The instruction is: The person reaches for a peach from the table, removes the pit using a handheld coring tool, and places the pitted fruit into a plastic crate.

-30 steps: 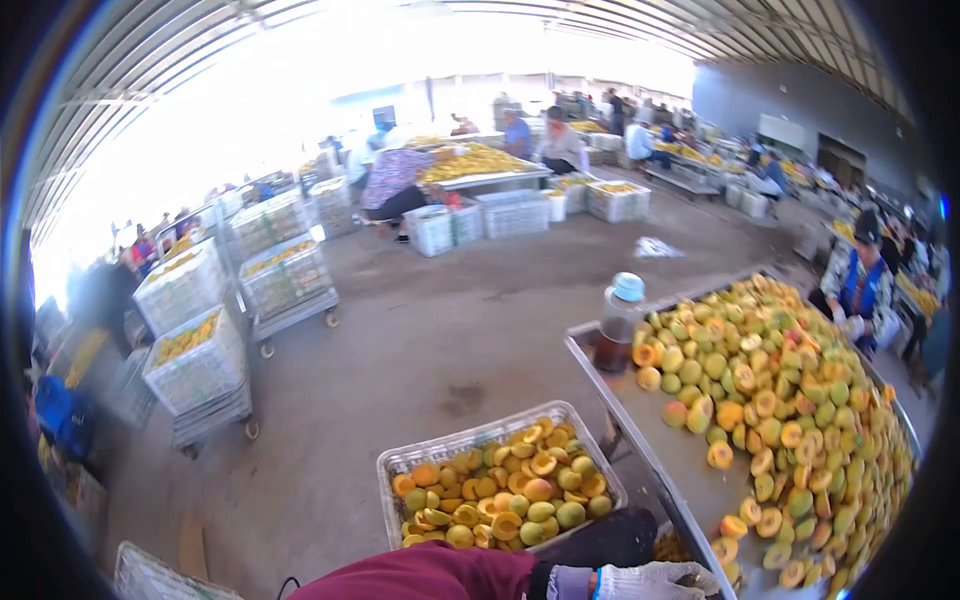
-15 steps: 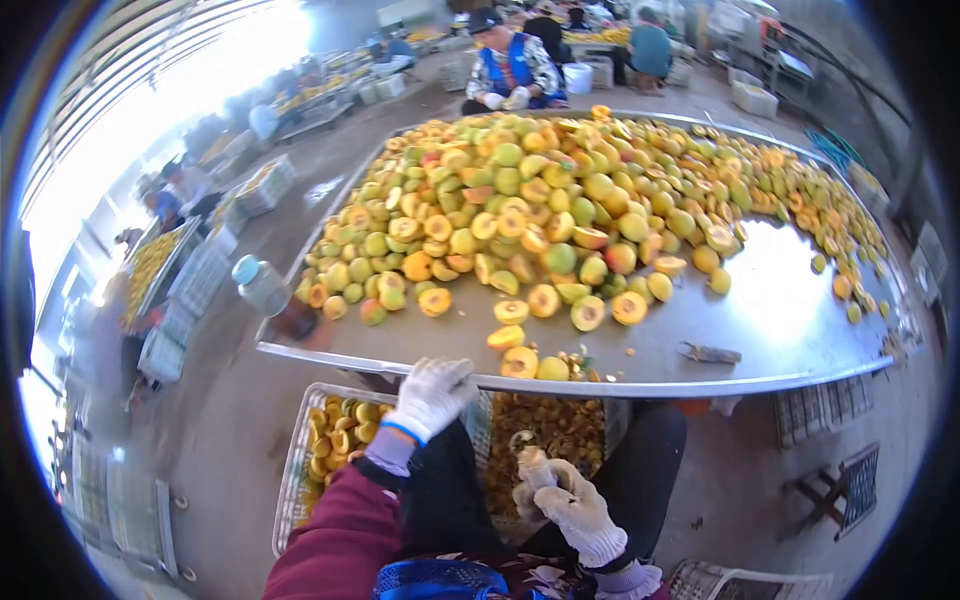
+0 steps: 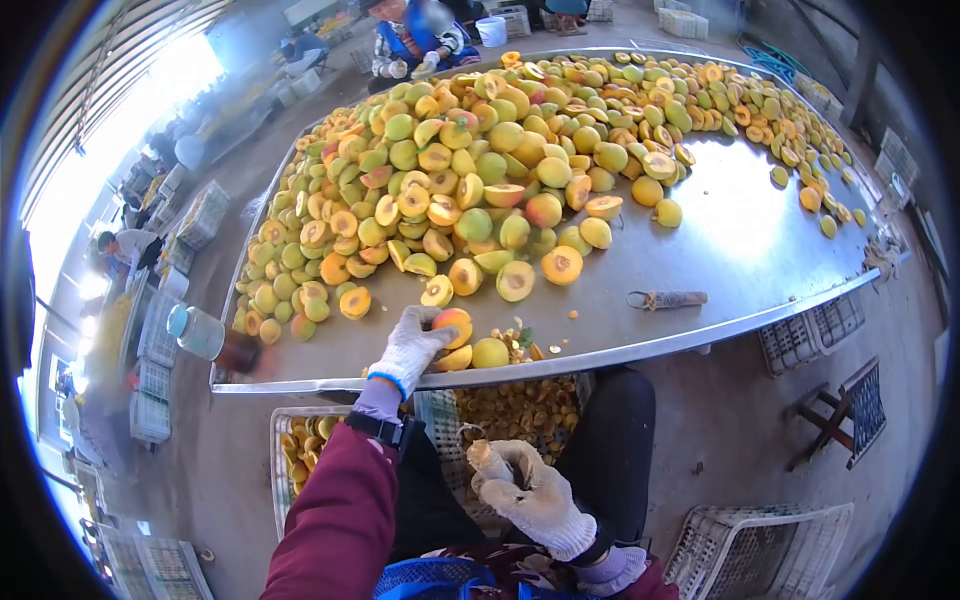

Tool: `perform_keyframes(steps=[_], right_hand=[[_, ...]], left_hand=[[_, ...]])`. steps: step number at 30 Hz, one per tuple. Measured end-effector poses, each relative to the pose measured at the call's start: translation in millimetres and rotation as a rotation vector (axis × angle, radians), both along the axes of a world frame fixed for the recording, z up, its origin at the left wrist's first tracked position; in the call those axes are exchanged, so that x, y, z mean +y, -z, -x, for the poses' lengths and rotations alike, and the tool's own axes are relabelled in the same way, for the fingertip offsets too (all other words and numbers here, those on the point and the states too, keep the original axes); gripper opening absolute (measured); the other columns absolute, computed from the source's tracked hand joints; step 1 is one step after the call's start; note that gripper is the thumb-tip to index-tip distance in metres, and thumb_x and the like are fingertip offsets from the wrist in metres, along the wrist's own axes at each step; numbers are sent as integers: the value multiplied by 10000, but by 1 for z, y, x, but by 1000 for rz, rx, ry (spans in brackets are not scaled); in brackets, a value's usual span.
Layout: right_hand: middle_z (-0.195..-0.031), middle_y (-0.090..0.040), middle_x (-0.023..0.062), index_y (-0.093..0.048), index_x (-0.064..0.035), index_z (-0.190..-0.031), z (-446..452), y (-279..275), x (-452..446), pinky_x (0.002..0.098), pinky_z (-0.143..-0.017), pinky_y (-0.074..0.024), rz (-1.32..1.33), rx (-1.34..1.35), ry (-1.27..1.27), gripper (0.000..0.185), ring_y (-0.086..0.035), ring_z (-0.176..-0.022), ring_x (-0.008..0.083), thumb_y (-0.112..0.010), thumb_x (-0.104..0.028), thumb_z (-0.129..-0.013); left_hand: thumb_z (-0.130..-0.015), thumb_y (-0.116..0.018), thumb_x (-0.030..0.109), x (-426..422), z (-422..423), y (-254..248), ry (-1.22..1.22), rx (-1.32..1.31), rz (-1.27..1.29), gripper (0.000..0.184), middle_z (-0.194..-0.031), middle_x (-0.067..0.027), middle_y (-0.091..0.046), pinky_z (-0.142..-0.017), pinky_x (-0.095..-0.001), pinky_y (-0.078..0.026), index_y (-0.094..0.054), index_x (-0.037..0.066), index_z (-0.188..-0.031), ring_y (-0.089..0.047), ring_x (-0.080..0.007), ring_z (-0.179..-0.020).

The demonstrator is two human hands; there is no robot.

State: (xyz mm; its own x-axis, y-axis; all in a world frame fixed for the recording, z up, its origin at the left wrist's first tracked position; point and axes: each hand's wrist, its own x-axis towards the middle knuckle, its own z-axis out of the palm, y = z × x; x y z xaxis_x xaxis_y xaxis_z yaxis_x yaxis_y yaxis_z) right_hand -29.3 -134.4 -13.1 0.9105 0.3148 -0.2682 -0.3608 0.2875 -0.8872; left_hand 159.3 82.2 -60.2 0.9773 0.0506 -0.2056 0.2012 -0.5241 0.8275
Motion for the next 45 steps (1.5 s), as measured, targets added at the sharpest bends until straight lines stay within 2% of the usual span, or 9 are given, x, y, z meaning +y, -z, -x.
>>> perform_keyframes(steps=[5,11,16,28,34,37,41,43,45], right_hand=[[-945,-664,55,-567,-58,-1167,3,7,2,263,-756,-502,292,-111,50,368,-627,-829,121,-698,-149,-835],[-916,-682,118,-600,-124,-1163,1,-13,8,324,-735,-537,508,-268,65,377,-687,-807,253,-682,-253,-818],[-857,-670,134,-584,-126,-1151,5,-14,11,369,-661,-540,669,-422,97,361,-677,-742,315,-656,-270,-828],[-640,-616,112,-565,-130,-1000,17,-21,7,417,-500,-485,948,-476,38,278,-636,-573,325,-597,-372,-867],[-617,-606,80,-538,-112,-1022,24,-16,8,368,-468,-470,731,-497,1,269,-623,-520,254,-577,-354,-914],[-617,-588,24,-536,-90,-1041,15,-25,0,305,-466,-456,151,113,-266,252,-584,-490,147,-569,-318,-938],[-653,-589,4,-545,-78,-1096,16,-25,-4,262,-489,-449,127,51,-87,275,-562,-513,94,-568,-308,-947],[-667,-607,18,-549,-78,-1115,16,-24,-10,274,-501,-461,173,37,-10,295,-584,-521,115,-579,-314,-941],[-690,-632,54,-555,-73,-1112,14,-18,-13,317,-525,-486,309,-77,63,316,-632,-560,167,-605,-323,-927]], left_hand=[[-873,-656,149,-18,53,-39,-21,-42,869,429,-1173,-118,-592,-836,-360,-556,-496,36,-1255,-623,-234,-1024],[-812,-662,228,-32,120,-68,5,252,1174,586,-1227,-127,-566,-851,-370,-537,-458,28,-1323,-598,-264,-1078],[-876,-620,321,-45,144,-57,-83,130,1207,563,-1218,-138,-574,-974,-397,-460,-464,34,-1334,-586,-277,-1098],[-972,-454,508,-77,178,-72,-91,-178,904,581,-1229,-138,-565,-931,-396,-482,-482,19,-1285,-591,-270,-1072],[-1002,-491,294,-69,175,-79,-25,-191,805,403,-1183,-139,-609,-883,-359,-500,-544,-29,-1238,-629,-224,-968],[-977,-470,481,-67,170,-81,41,-144,710,571,-1188,-146,-596,-853,-380,-525,-479,19,-1312,-639,-269,-968],[-979,-542,251,-59,170,-74,7,129,1297,618,-1413,-138,-437,-1037,-363,-405,-264,45,-1491,-484,-234,-1255],[-938,-611,210,-45,172,-66,151,142,754,683,-1432,-134,-421,-1062,-360,-378,-257,41,-1498,-464,-226,-1276],[-900,-646,141,-37,173,-65,195,143,634,641,-1388,-128,-470,-1061,-359,-376,-336,21,-1449,-489,-212,-1238]])
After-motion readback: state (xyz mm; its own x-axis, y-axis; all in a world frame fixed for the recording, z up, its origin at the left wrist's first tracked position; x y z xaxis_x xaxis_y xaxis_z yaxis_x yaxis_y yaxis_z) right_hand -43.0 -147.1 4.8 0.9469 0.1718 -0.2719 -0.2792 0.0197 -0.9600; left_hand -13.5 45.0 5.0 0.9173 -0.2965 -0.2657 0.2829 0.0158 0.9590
